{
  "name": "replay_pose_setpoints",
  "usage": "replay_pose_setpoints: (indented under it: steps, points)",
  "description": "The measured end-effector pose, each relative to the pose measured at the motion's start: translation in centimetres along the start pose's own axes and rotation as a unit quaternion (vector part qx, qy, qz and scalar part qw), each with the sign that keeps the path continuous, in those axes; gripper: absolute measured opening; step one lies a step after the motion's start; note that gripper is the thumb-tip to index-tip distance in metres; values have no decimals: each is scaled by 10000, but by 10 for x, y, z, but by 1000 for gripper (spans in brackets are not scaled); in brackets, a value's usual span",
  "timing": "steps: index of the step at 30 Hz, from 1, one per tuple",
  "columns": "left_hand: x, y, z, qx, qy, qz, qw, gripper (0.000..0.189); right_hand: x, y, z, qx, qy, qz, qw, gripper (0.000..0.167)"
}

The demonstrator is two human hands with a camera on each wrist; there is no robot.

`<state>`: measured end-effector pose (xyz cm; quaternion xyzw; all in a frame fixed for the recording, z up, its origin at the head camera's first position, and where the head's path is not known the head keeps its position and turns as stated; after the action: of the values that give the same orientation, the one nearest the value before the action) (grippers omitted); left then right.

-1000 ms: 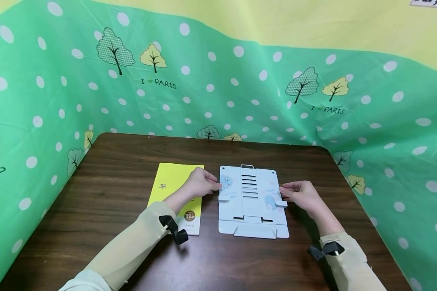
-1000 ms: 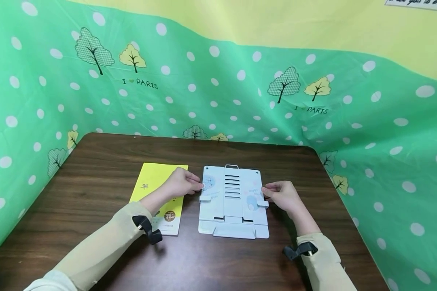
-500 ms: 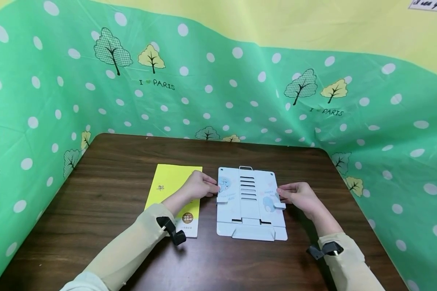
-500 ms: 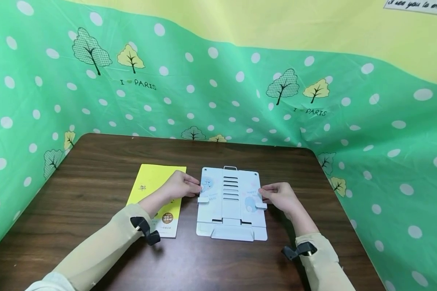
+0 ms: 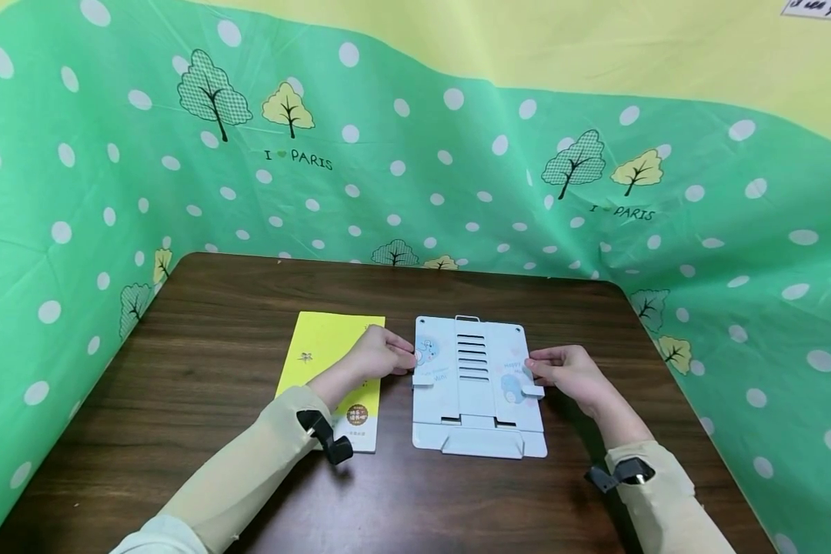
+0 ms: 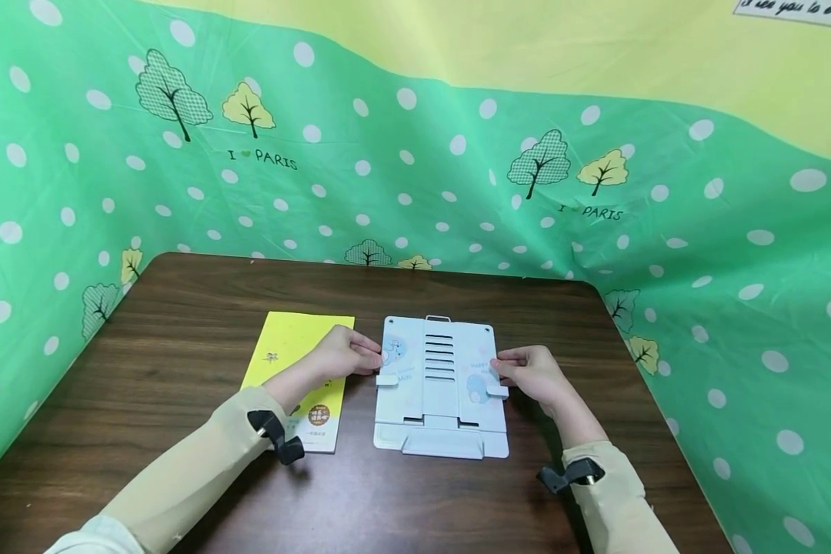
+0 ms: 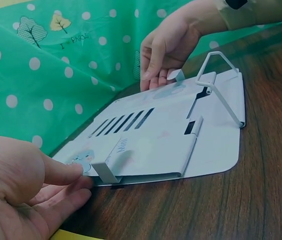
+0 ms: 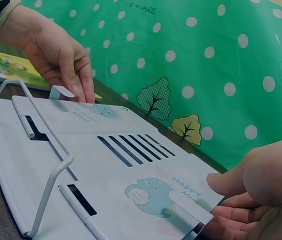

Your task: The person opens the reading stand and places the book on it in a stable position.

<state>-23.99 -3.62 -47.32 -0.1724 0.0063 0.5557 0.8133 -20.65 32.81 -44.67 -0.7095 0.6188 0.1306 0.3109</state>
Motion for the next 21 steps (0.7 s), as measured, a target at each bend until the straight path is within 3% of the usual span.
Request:
replay_pose_setpoints:
  steps: [11,21]
  points:
    - [2,-3,5,271,-91,29,9996,16,-4,-7,-7,-80,115,158,9998,51]
    - [4,-10,12,407,-187,247,9987,21,-6,-13,-15,-183,80,363,9991,46]
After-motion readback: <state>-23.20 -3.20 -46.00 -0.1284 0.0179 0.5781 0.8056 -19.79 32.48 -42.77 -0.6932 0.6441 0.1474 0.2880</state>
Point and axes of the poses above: each hand's wrist, its own y-axis towards the middle knuckle, its own x-axis out of the palm, z = x × y, the point moved 1 cm from there along y, towards the middle knuckle
